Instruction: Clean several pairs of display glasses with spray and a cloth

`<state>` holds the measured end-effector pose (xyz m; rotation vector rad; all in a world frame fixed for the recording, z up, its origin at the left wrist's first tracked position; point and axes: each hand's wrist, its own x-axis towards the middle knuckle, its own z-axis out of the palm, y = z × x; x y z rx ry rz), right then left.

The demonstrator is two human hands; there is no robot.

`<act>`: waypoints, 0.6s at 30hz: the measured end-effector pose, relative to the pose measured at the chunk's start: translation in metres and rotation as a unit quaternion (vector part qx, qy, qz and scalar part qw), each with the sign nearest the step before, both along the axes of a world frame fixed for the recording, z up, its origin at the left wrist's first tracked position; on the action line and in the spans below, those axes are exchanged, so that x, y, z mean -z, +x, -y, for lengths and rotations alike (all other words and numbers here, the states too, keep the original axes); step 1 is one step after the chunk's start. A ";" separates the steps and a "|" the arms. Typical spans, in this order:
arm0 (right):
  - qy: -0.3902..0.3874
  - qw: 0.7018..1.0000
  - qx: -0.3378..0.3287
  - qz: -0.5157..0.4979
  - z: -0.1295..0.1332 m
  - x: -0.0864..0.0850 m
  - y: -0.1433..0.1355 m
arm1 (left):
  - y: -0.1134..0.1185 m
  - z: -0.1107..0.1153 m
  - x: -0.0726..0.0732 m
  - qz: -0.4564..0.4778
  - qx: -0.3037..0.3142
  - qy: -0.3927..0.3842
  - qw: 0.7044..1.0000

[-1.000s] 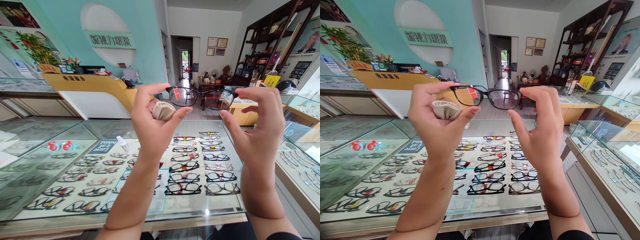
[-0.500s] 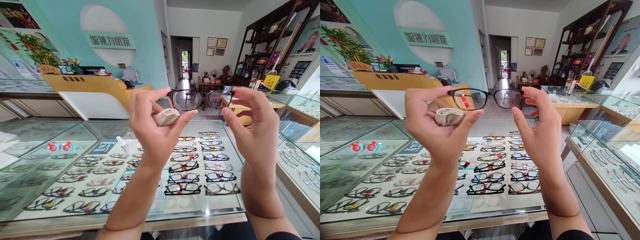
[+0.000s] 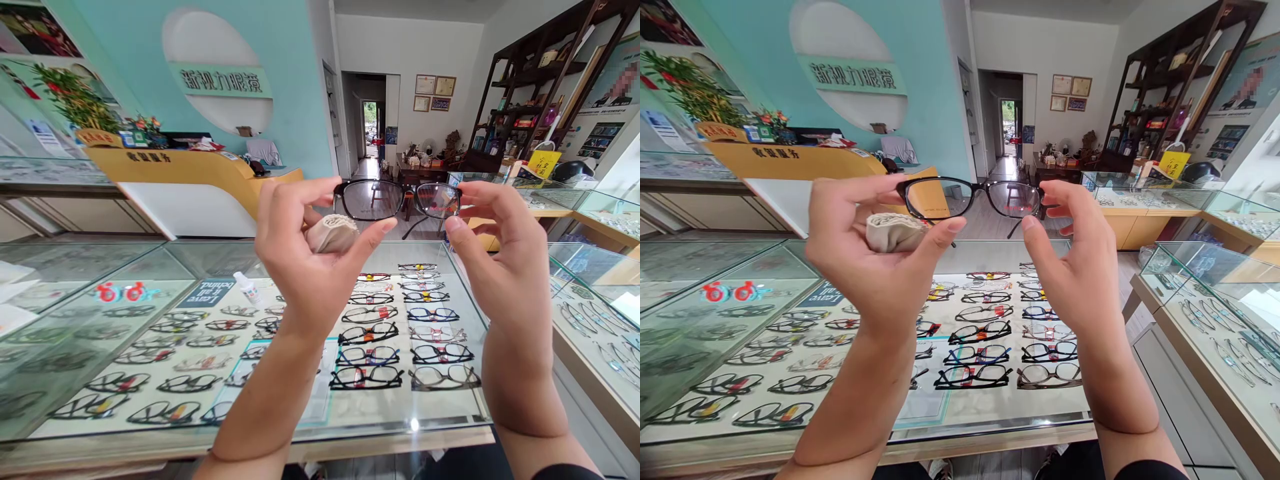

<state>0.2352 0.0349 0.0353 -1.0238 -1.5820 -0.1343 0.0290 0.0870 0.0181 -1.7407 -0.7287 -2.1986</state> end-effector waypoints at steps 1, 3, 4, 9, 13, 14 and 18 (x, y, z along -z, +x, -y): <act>-0.003 1.000 0.000 -0.003 0.000 0.000 0.000 | 0.000 -0.001 0.000 -0.002 -0.001 0.004 1.000; -0.011 1.000 -0.001 -0.007 0.000 0.000 -0.001 | -0.001 -0.002 0.000 -0.004 0.003 0.011 1.000; -0.014 1.000 -0.002 -0.008 0.000 0.000 -0.001 | -0.001 -0.002 0.000 -0.004 0.007 0.013 1.000; -0.029 0.999 -0.013 -0.009 -0.003 0.002 0.000 | -0.001 -0.001 0.001 -0.011 0.008 0.018 1.000; -0.027 1.000 -0.008 -0.011 -0.005 0.004 -0.001 | 0.000 0.001 0.000 -0.012 -0.015 0.026 0.999; -0.024 1.000 -0.008 -0.010 -0.006 0.004 -0.001 | 0.000 0.001 0.000 -0.010 -0.012 0.027 1.000; 0.004 1.000 0.001 -0.014 -0.005 0.002 -0.002 | -0.004 -0.007 0.003 -0.006 0.027 0.007 1.000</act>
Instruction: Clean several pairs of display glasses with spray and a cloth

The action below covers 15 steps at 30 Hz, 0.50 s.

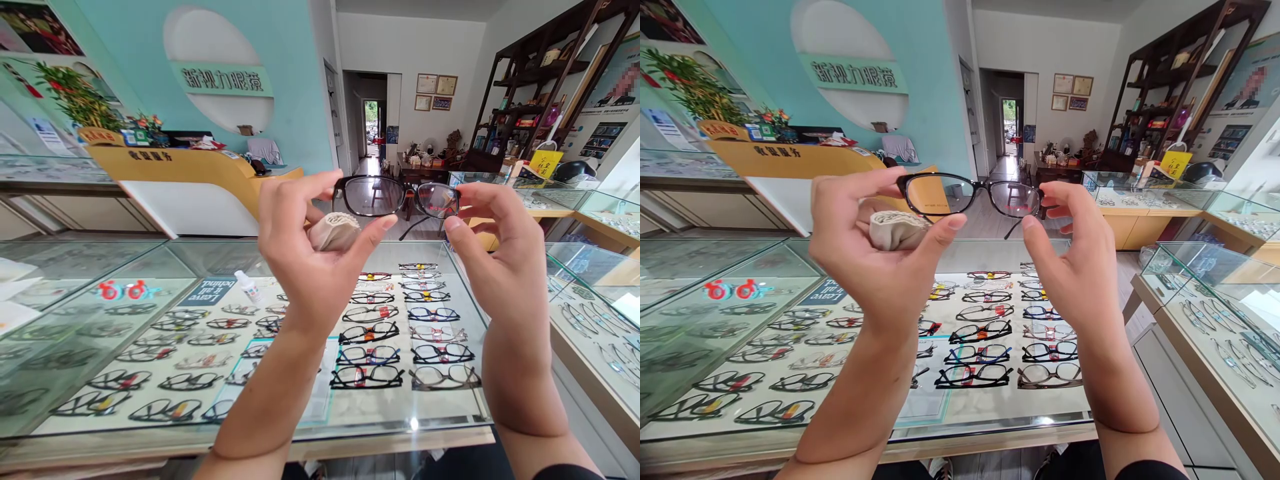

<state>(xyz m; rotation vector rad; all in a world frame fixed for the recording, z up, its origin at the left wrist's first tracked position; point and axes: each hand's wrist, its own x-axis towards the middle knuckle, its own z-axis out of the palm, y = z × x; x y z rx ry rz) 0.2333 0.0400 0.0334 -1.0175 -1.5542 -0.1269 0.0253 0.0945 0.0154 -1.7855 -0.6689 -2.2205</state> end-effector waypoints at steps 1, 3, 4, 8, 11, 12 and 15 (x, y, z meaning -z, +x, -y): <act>0.012 1.000 -0.002 -0.002 0.001 -0.001 0.000 | -0.001 -0.002 0.001 0.000 0.011 -0.013 1.000; 0.034 0.999 -0.008 -0.006 0.002 -0.002 -0.002 | -0.003 -0.005 0.002 0.001 0.024 -0.039 0.999; 0.043 0.999 -0.009 -0.009 0.003 -0.002 -0.002 | -0.003 -0.005 0.002 0.003 0.024 -0.045 0.999; 0.053 0.999 0.001 -0.009 0.005 -0.003 -0.003 | -0.002 -0.003 0.001 0.007 0.000 -0.041 0.999; 0.044 0.999 -0.008 0.001 0.004 -0.001 -0.002 | -0.001 -0.001 0.000 0.003 0.006 -0.041 0.999; 0.046 0.999 -0.011 0.002 0.003 -0.001 -0.001 | 0.000 -0.002 0.000 0.003 0.008 -0.046 0.999; 0.073 0.997 -0.007 0.004 0.001 0.001 -0.001 | 0.001 -0.004 0.001 0.009 0.014 -0.070 0.997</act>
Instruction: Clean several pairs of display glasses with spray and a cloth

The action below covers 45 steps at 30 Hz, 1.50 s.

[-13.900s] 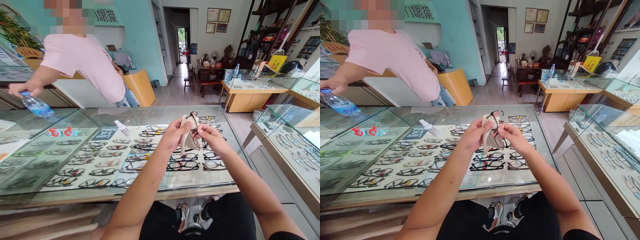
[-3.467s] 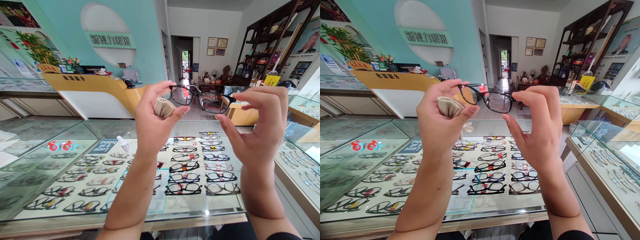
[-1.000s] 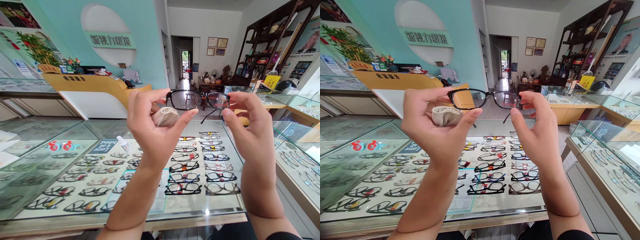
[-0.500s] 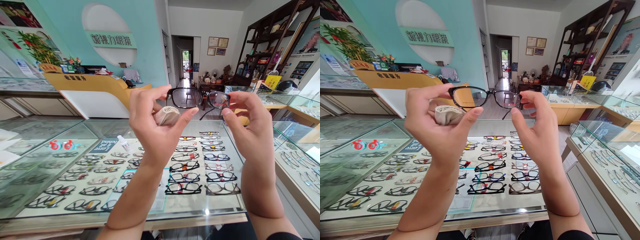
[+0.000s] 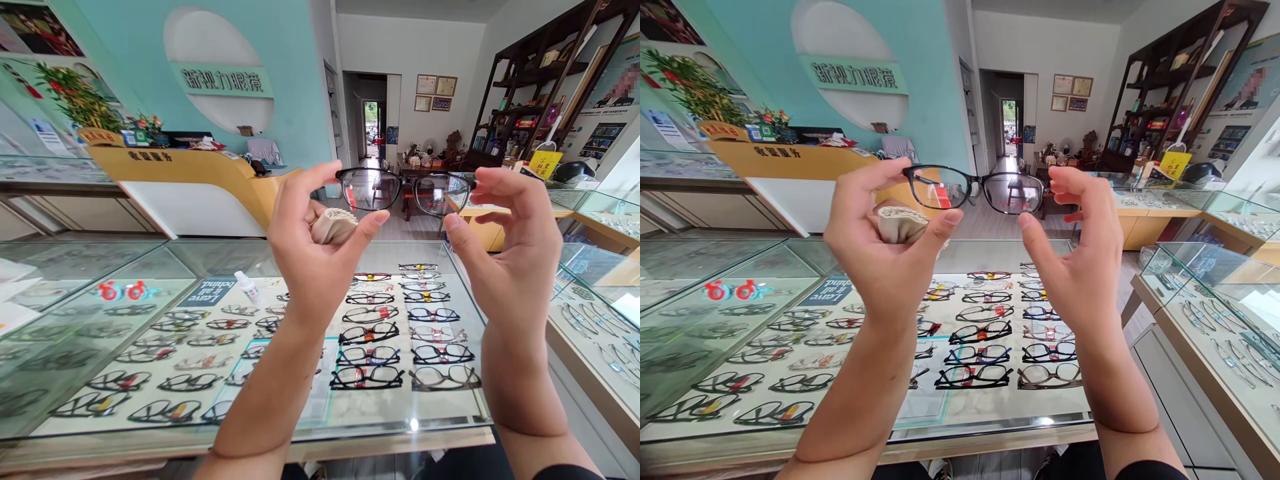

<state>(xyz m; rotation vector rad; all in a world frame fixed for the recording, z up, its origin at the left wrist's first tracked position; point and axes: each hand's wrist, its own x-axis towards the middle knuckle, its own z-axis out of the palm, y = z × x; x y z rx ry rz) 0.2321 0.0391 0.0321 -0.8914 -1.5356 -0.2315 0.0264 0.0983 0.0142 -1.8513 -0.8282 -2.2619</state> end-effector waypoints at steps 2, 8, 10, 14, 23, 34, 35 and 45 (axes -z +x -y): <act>0.024 1.000 0.016 0.004 -0.001 0.000 -0.001 | 0.001 -0.001 0.001 0.001 0.008 -0.021 1.000; 0.051 0.998 0.030 0.006 0.000 0.000 -0.004 | 0.003 -0.002 0.000 -0.002 -0.001 -0.017 1.000; 0.043 0.999 0.024 -0.004 0.001 0.000 -0.004 | 0.002 -0.004 0.000 -0.001 -0.003 -0.010 1.000; 0.021 0.999 0.009 -0.028 0.000 0.000 -0.007 | 0.001 -0.013 0.005 0.025 0.018 -0.002 1.000; -0.012 0.993 -0.077 -0.089 -0.011 0.003 -0.009 | -0.001 -0.011 0.006 0.007 -0.038 0.068 0.997; -0.009 0.987 -0.080 -0.138 -0.014 0.000 -0.007 | -0.001 -0.015 0.007 0.016 -0.005 0.057 0.998; -0.005 0.987 -0.075 -0.141 -0.013 -0.001 -0.008 | 0.000 -0.014 0.006 0.017 -0.010 0.060 0.998; 0.012 0.986 -0.101 -0.133 -0.015 0.002 -0.008 | 0.002 -0.013 0.004 0.012 -0.017 0.065 0.998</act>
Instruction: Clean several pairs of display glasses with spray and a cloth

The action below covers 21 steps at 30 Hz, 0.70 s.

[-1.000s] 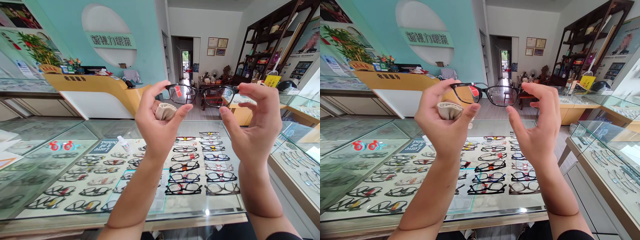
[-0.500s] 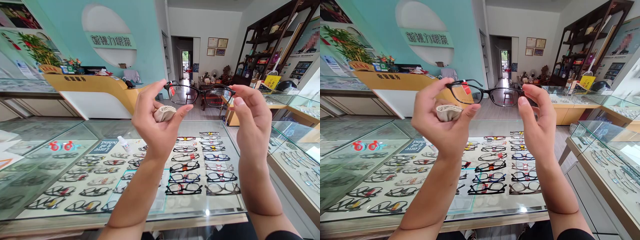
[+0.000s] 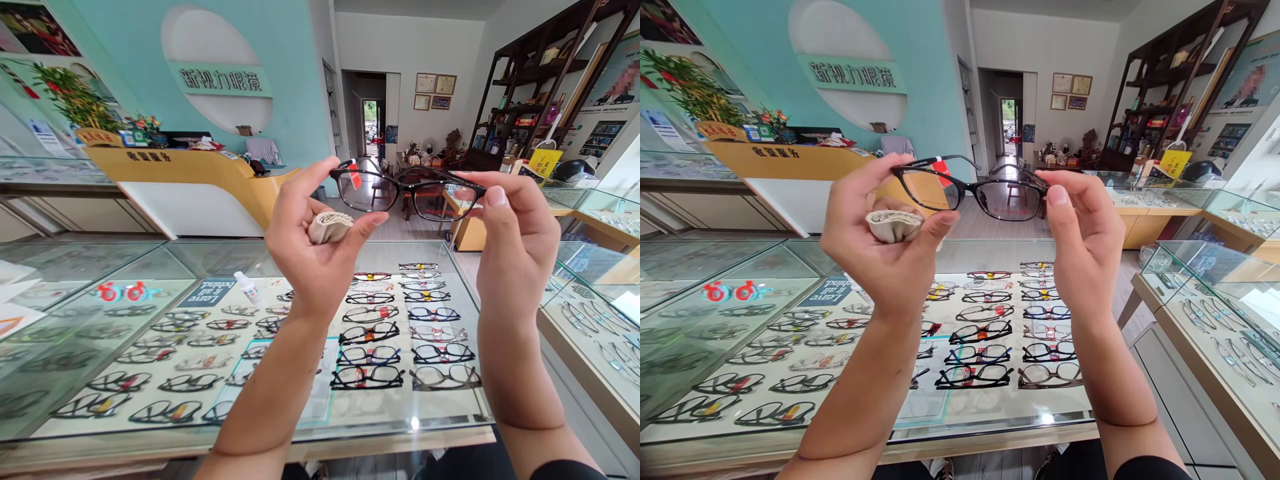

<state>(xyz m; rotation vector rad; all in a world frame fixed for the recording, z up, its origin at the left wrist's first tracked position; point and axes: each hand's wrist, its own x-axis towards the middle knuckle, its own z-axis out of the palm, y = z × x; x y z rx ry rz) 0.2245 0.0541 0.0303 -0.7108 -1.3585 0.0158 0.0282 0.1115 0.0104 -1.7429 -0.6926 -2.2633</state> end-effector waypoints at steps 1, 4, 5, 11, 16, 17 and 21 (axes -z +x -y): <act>-0.002 1.000 -0.016 -0.003 0.000 0.000 0.000 | -0.001 0.000 0.000 -0.004 0.008 -0.006 1.000; -0.004 0.997 -0.067 -0.023 0.000 -0.002 0.000 | -0.002 0.001 0.002 -0.008 0.033 -0.021 0.999; -0.005 0.996 -0.082 -0.032 0.000 -0.002 0.000 | -0.003 0.001 0.002 -0.008 0.038 -0.028 0.999; -0.010 0.995 -0.092 -0.023 0.001 -0.002 0.001 | -0.003 0.002 0.003 0.000 0.053 -0.054 0.997; -0.017 0.999 -0.047 -0.001 0.001 -0.001 0.002 | 0.000 0.000 0.002 -0.012 0.068 -0.059 0.996; -0.017 0.999 -0.041 0.000 0.001 -0.001 0.002 | 0.001 0.000 0.002 -0.015 0.070 -0.059 0.996; -0.024 0.999 0.002 0.043 0.001 0.001 0.002 | 0.001 0.002 0.002 -0.021 0.089 -0.076 0.993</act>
